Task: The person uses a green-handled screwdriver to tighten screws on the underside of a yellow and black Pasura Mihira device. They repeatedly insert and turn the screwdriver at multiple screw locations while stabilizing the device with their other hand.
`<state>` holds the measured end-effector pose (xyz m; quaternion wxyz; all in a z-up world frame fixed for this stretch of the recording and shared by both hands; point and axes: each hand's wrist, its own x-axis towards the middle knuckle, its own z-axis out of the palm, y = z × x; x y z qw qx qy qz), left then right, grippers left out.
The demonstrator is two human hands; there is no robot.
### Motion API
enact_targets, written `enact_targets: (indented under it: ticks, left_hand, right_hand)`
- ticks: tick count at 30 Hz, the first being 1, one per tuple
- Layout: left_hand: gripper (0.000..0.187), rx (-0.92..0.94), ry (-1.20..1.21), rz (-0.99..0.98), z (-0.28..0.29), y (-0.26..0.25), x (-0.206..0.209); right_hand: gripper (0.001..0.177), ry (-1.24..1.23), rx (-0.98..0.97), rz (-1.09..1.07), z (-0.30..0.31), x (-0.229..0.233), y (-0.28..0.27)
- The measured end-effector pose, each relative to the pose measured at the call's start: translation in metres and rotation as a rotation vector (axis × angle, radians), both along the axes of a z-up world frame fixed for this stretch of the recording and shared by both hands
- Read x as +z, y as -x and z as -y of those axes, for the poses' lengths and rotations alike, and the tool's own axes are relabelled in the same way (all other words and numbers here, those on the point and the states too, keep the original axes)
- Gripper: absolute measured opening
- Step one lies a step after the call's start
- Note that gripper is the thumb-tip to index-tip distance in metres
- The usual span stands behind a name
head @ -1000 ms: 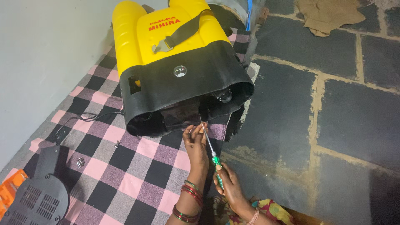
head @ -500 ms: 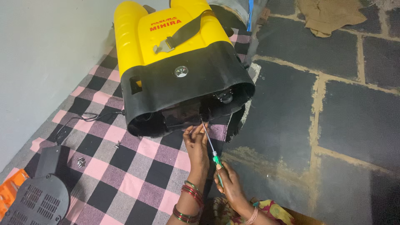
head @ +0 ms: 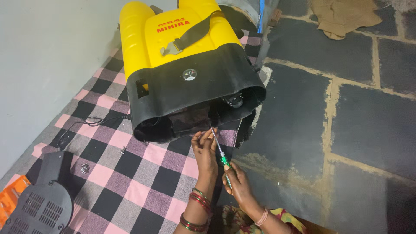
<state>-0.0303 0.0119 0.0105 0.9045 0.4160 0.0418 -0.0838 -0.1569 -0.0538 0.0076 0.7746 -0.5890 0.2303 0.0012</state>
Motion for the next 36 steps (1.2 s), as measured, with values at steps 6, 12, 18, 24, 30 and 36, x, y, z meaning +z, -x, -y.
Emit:
enact_targets:
  ticks: [6,12,18,24,30,36]
  left_hand:
    - [0.04,0.027,0.045,-0.022,0.001,-0.002,-0.004]
    - [0.054,0.002,0.031,-0.015,-0.002,-0.001,-0.003]
    - [0.056,0.005,0.021,-0.01,-0.001,0.0,0.003]
    - [0.056,-0.003,-0.019,0.004,-0.002,0.0,0.004]
    - [0.054,-0.001,0.019,0.037,-0.001,-0.001,-0.004]
    - [0.05,-0.102,-0.114,0.003,0.0,-0.004,-0.007]
  right_hand:
    - [0.03,-0.077,0.028,-0.078,0.002,0.01,-0.001]
    - [0.035,-0.164,0.059,-0.035,0.007,0.018,-0.008]
    - [0.029,-0.21,0.045,-0.058,0.005,0.023,-0.012]
    - [0.03,-0.123,0.065,-0.01,0.011,0.014,-0.012]
    - [0.024,0.082,0.002,0.041,0.002,-0.01,-0.018]
    - [0.027,-0.108,0.011,0.022,0.008,-0.007,-0.015]
